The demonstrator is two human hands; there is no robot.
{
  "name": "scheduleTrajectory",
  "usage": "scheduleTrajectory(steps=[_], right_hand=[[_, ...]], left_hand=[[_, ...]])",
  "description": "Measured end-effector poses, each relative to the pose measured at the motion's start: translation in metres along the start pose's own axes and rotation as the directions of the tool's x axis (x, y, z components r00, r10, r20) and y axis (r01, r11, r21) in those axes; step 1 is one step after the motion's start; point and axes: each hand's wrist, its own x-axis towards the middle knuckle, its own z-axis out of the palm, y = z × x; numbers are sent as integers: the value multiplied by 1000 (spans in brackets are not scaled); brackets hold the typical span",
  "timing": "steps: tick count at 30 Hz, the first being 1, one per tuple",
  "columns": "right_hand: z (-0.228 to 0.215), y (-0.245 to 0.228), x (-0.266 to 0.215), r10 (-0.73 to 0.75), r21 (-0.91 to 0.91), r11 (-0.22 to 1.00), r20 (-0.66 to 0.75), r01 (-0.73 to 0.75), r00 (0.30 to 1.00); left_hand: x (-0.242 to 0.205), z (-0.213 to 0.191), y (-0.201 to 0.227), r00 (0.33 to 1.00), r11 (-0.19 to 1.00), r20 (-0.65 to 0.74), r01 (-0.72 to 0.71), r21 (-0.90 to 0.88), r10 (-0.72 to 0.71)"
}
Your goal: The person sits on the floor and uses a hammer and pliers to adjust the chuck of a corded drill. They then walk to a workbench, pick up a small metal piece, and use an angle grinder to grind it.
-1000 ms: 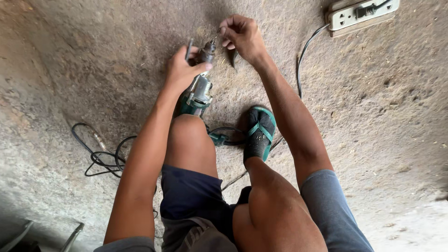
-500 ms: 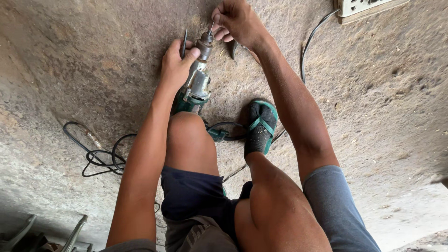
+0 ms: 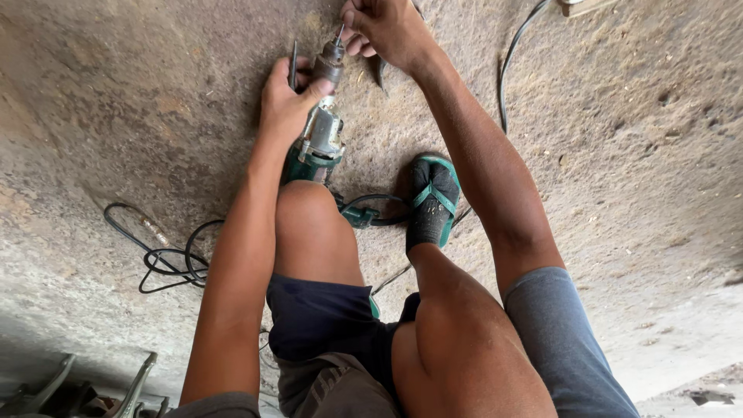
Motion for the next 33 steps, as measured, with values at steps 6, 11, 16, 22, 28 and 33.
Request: scheduleTrajectory(steps=[6,11,16,22,28,33], right_hand=[[2,9,5,-20,8,1000,-9,20,1000],[4,14,4,-44,1,999,-19,44,999],[3,15,5,-51,-22,998,-17,50,999],[4,14,5,-43,-7,999,-22,43,999],[6,20,4,-76,-43,996,-18,75,997],[5,20,5,-68,-14,998,-15,67,998]], left_hand=[[2,-2,-4,998,1000,-61,-1,19,2],[1,0,-17,996,995,-28,-83,-53,82],[5,0,-30,999,992,-18,-44,-118,42],[7,-1,-35,994,979,-39,-110,-173,104],[1,0,-31,999,984,-44,-38,-174,31],[4,0,-30,997,983,-4,-73,-170,73]])
